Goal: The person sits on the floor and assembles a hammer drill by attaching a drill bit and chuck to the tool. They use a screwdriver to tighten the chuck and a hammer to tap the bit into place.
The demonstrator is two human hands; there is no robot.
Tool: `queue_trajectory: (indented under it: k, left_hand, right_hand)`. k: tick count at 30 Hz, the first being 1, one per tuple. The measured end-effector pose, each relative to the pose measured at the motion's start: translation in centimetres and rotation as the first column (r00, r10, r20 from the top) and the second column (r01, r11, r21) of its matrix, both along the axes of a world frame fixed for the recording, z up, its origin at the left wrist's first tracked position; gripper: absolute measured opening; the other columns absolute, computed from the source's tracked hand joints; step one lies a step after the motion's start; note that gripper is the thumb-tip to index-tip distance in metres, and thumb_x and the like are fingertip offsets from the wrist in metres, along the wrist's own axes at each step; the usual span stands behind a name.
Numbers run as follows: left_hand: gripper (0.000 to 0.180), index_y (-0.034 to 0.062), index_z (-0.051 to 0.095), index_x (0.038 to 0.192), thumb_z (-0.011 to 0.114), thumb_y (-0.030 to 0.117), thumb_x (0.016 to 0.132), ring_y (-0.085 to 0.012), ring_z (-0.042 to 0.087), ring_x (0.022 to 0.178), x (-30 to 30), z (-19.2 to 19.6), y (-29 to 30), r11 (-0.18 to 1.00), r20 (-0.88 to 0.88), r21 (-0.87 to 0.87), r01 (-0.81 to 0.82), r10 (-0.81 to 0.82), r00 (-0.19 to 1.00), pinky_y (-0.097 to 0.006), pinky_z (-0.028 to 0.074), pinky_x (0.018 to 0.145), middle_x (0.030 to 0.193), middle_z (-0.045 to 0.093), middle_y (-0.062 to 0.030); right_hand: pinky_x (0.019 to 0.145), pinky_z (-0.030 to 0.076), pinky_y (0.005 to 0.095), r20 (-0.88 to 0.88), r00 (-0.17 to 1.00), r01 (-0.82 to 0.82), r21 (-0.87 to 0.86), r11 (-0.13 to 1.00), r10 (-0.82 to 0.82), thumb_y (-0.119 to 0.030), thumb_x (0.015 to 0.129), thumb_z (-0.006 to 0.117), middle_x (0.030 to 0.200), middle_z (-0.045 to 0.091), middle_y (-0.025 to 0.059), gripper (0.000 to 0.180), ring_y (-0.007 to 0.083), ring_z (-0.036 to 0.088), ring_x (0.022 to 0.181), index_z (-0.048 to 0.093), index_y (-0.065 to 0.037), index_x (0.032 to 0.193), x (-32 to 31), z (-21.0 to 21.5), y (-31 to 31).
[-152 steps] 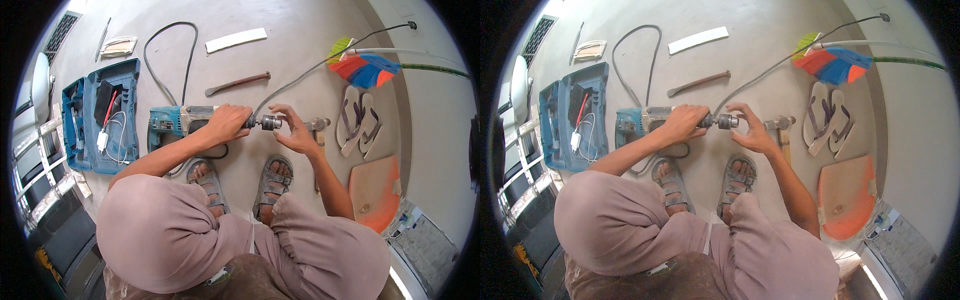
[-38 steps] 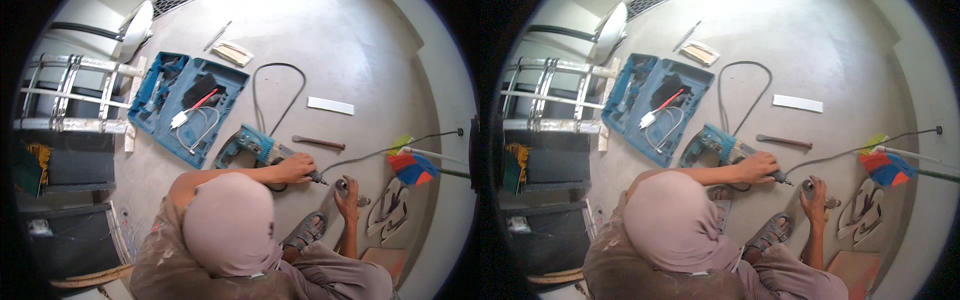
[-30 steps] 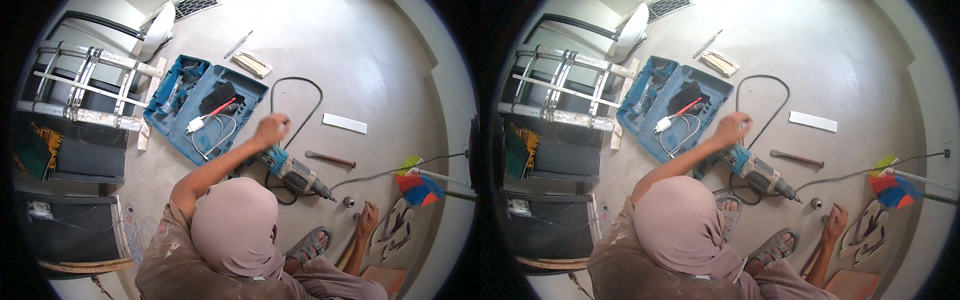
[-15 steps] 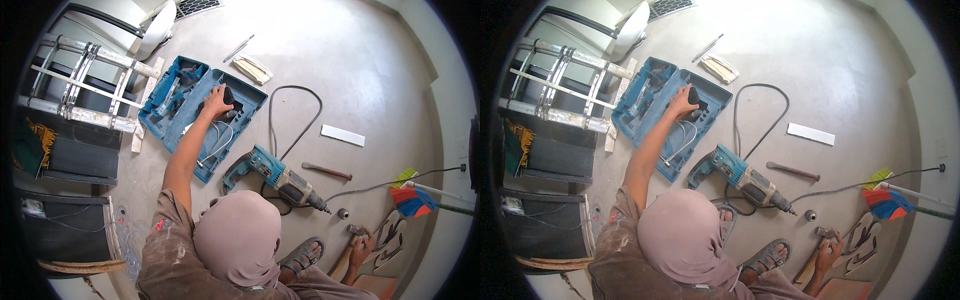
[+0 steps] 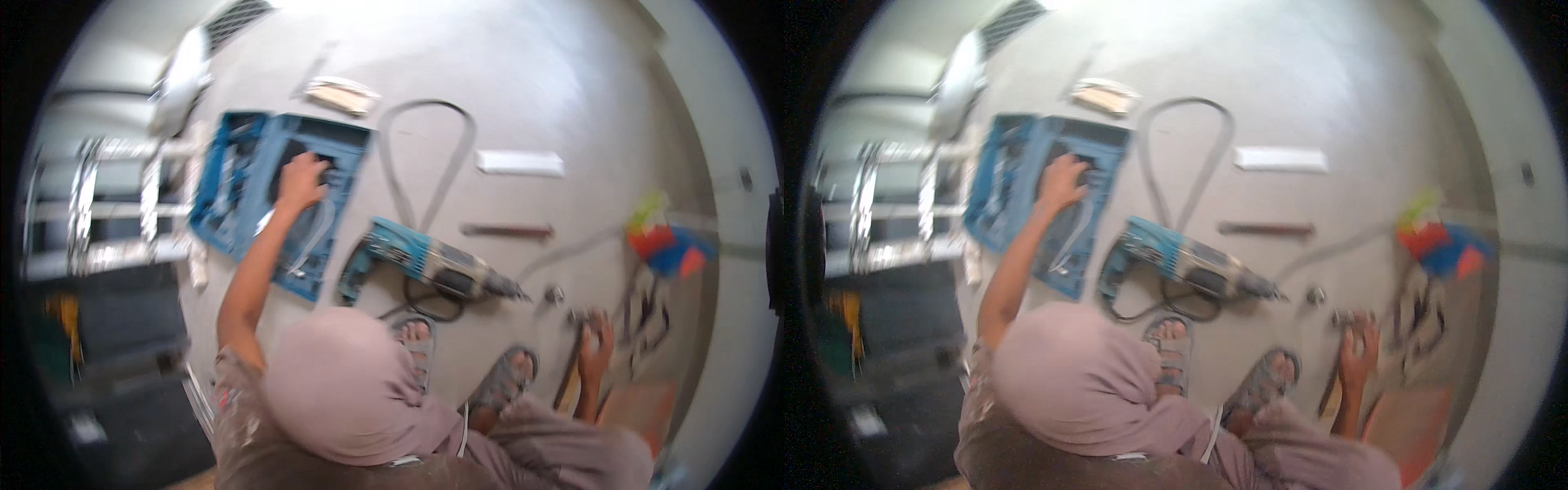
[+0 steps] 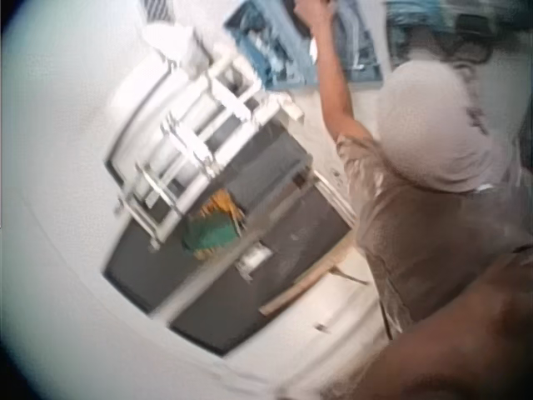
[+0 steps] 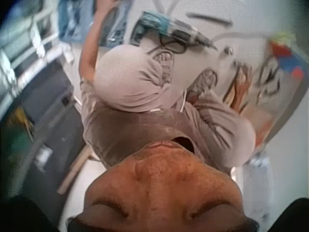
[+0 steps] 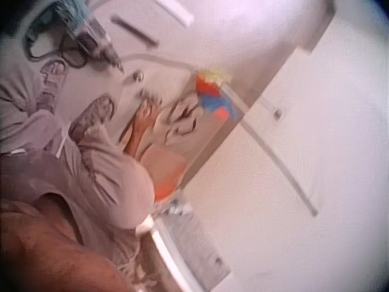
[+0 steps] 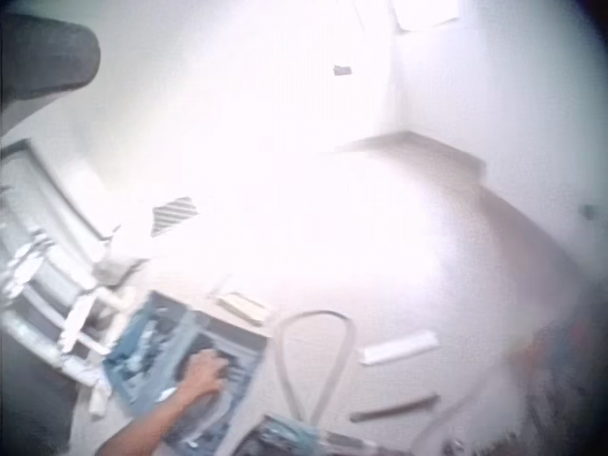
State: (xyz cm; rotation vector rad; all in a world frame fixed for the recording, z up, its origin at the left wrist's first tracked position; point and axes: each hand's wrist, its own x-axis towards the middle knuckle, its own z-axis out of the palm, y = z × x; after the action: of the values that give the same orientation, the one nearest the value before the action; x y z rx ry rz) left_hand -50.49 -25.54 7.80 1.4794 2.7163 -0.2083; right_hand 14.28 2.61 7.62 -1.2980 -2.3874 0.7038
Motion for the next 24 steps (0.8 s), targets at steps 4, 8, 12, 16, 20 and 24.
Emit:
queue_trajectory:
  k: [4, 8, 12, 16, 20, 24]
  left_hand:
    - [0.043, 0.0073, 0.068, 0.114, 0.074, 0.019, 0.073, -0.0354, 0.058, 0.112, -0.1, -1.7, -3.3, 0.999, -0.058, 0.046, 0.018, -0.016, 0.998, -0.045, 0.049, 0.095, 0.115, 0.061, -0.0165]
    - [0.036, 0.0054, 0.066, 0.116, 0.07, 0.023, 0.085, -0.0329, 0.064, 0.103, 0.2, 0.3, -1.9, 0.955, 0.134, 0.263, -0.138, 0.105, 0.985, -0.039, 0.051, 0.089, 0.111, 0.065, -0.0167]
    - [0.044, 0.003, 0.061, 0.129, 0.07, 0.027, 0.094, -0.0205, 0.066, 0.1, 2.8, 6.1, 0.8, 0.824, 0.232, 0.528, -0.207, 0.095, 0.968, -0.034, 0.051, 0.09, 0.113, 0.07, -0.013]
    - [0.046, 0.0098, 0.064, 0.129, 0.077, 0.01, 0.085, -0.0225, 0.067, 0.103, 17.3, 12.8, 11.0, 0.837, 0.441, 0.547, 0.028, -0.316, 0.84, -0.036, 0.055, 0.095, 0.121, 0.066, -0.0115]
    - [0.058, 0.0133, 0.064, 0.128, 0.079, 0.0, 0.073, -0.027, 0.068, 0.099, 31.2, 12.0, 19.0, 0.736, 0.578, 0.54, 0.407, -0.677, 0.456, -0.034, 0.058, 0.083, 0.111, 0.063, -0.0117]
    - [0.06, 0.0097, 0.057, 0.132, 0.077, 0.008, 0.076, -0.0323, 0.062, 0.104, 35.0, 10.8, 21.4, 0.644, 0.51, 0.649, 0.405, -0.764, 0.396, -0.04, 0.051, 0.088, 0.113, 0.06, -0.0163]
  right_hand:
    - [0.096, 0.046, 0.0394, -0.127, 0.991, -0.056, -0.056, 0.997, 0.049, -0.007, 0.085, 0.068, 0.114, 0.067, 0.0138, 0.019, 0.0301, 0.061, 0.108, 0.066, -0.001, 0.103, -2.9, 1.0, 1.1]
    - [0.083, 0.049, 0.0352, -0.289, 0.955, -0.005, -0.231, 0.973, -0.064, -0.009, 0.088, 0.067, 0.105, 0.068, 0.0112, 0.013, 0.0235, 0.064, 0.094, 0.065, -0.001, 0.098, -3.9, 2.1, 1.8]
    - [0.077, 0.05, 0.0309, -0.391, 0.91, -0.084, -0.497, 0.864, -0.136, -0.016, 0.095, 0.062, 0.098, 0.067, 0.0083, 0.018, 0.0166, 0.063, 0.085, 0.062, -0.002, 0.106, -6.7, 2.4, 1.4]
    - [0.074, 0.05, 0.0266, -0.58, 0.802, -0.398, -0.698, 0.595, -0.143, -0.03, 0.101, 0.058, 0.099, 0.065, 0.0066, 0.035, 0.0119, 0.061, 0.084, 0.053, -0.005, 0.126, -11.0, 6.1, -0.3]
    - [0.07, 0.051, 0.0264, -0.697, 0.707, -0.575, -0.664, 0.479, -0.119, -0.034, 0.101, 0.059, 0.107, 0.061, 0.0073, 0.043, 0.0113, 0.061, 0.085, 0.05, -0.006, 0.133, -12.7, 7.6, -2.2]
    - [0.059, 0.05, 0.025, -0.54, 0.819, -0.302, -0.694, 0.653, -0.195, -0.032, 0.099, 0.062, 0.088, 0.063, 0.0051, 0.034, 0.0113, 0.06, 0.07, 0.062, -0.004, 0.118, -9.3, 5.9, -1.1]
